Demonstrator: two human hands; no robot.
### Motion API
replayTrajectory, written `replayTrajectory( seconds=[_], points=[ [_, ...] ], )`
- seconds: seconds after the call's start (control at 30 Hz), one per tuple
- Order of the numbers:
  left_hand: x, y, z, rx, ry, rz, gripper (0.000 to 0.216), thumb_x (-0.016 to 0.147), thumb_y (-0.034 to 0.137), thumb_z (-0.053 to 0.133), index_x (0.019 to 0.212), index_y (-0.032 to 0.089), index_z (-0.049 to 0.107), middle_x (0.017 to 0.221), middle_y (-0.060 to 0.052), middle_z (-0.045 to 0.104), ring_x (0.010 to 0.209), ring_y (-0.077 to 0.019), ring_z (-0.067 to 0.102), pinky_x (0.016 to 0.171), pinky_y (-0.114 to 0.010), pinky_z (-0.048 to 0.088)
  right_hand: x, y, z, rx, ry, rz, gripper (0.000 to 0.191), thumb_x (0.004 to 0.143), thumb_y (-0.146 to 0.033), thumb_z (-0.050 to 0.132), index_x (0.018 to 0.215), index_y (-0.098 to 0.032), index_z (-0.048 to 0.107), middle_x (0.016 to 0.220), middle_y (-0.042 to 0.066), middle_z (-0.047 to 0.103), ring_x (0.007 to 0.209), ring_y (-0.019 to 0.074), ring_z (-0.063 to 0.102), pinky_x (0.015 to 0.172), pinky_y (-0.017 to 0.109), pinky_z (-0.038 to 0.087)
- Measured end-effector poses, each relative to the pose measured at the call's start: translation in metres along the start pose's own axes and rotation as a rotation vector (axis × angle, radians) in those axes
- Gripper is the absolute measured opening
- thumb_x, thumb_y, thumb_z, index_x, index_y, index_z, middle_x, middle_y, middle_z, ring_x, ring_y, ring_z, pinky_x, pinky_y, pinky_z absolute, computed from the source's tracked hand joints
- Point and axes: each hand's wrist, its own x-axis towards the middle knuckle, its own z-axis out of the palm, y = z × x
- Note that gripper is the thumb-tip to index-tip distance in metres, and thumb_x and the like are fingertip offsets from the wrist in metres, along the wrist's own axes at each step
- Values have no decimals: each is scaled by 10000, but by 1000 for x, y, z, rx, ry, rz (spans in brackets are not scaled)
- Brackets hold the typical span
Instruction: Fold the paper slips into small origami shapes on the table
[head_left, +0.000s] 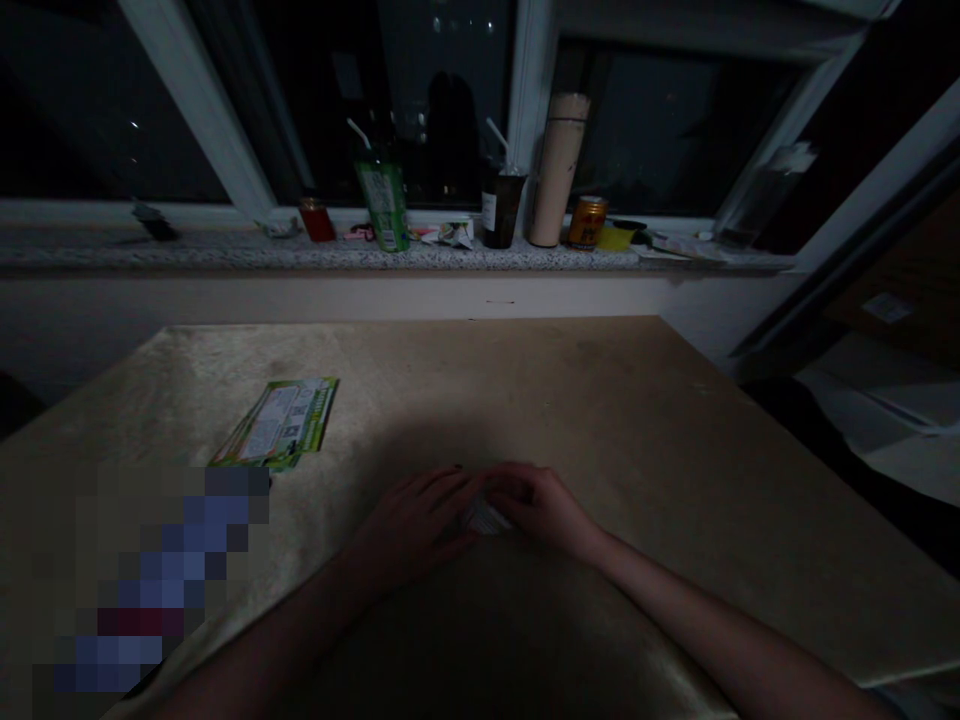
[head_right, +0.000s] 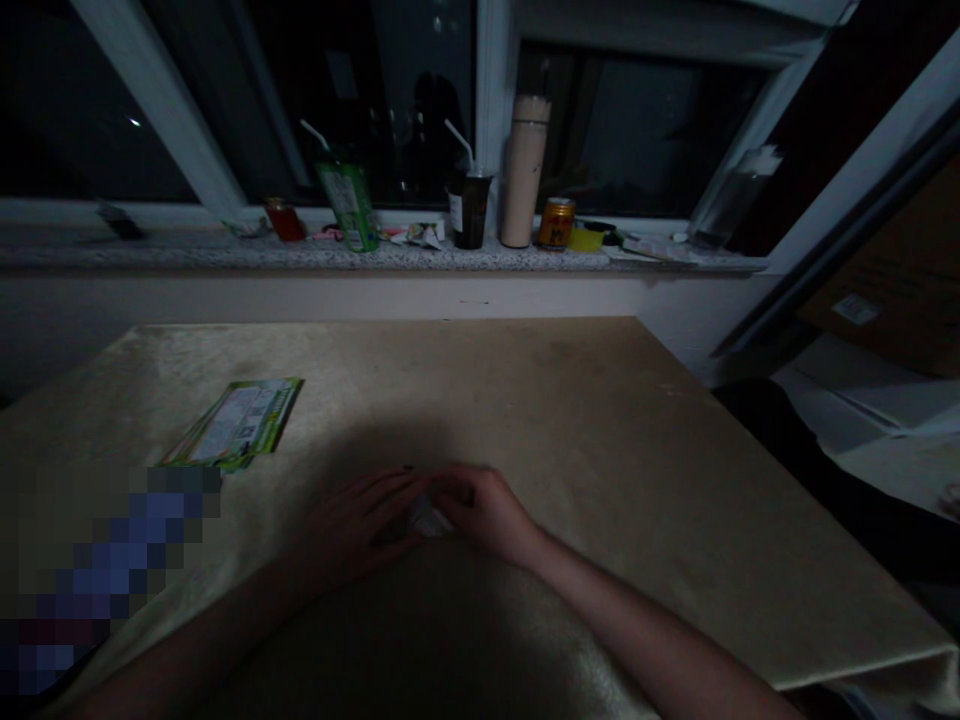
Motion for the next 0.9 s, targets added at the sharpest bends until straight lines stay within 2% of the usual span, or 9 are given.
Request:
replayTrajectory(
  seconds=[0.13, 0.3, 0.43, 0.57, 0.67, 0.8, 0.9],
  points=[
    [-3, -2, 2, -47, 76, 33, 507, 945, 391, 478, 1390, 199, 329, 1273, -111, 571, 1184, -250, 525, 919, -385, 483, 2, -1, 3, 215, -121, 96, 266, 824, -366, 600, 1003, -182, 669, 854, 34, 691, 713, 149, 621, 647, 264, 473],
    [-2, -1, 2, -68, 149, 114, 459, 968, 319, 454, 1388, 190, 322, 1279, -118, 553, 1248, -250, 465, 940, -373, 486, 2, -3, 3, 350, -186, 137, 349, 778, -467, 651, 988, -191, 691, 906, 34, 693, 806, 163, 624, 748, 288, 473],
    [-1, 0, 2, -47, 132, 148, 411, 967, 295, 466, 1359, 216, 376, 1284, -98, 550, 1266, -250, 443, 956, -377, 482, 1, -3, 4, 435, -179, 179, 380, 732, -436, 715, 1021, -192, 677, 966, 46, 689, 845, 162, 629, 787, 293, 472],
    [-1, -2, 4, -70, 197, 158, 454, 963, 305, 481, 1386, 222, 339, 1282, -98, 556, 1255, -246, 463, 950, -374, 490, -1, -7, 3, 540, -215, 251, 354, 739, -391, 725, 1022, -185, 669, 934, 46, 683, 814, 147, 629, 742, 271, 477],
    [-1, 1, 4, -152, 229, 90, 569, 941, 302, 517, 1436, 243, 242, 1319, -110, 527, 1257, -254, 465, 969, -398, 473, -1, -9, 4, 605, -209, 262, 342, 743, -385, 722, 1013, -180, 671, 916, 43, 683, 798, 140, 631, 741, 271, 480],
    [2, 9, 2, -333, 97, -154, 865, 782, 306, 688, 1458, 280, 150, 1455, -128, 376, 1270, -308, 446, 983, -448, 452, 2, -6, 9, 498, -123, 179, 311, 701, -337, 757, 956, -179, 673, 904, 32, 690, 808, 149, 637, 755, 286, 490],
    [4, 13, 3, -421, 40, -230, 945, 710, 256, 730, 1450, 304, 143, 1396, -99, 465, 1200, -298, 520, 970, -449, 458, 5, -5, 13, 416, -76, 143, 328, 669, -315, 776, 946, -179, 664, 899, 29, 693, 806, 162, 646, 749, 304, 505]
  ],
)
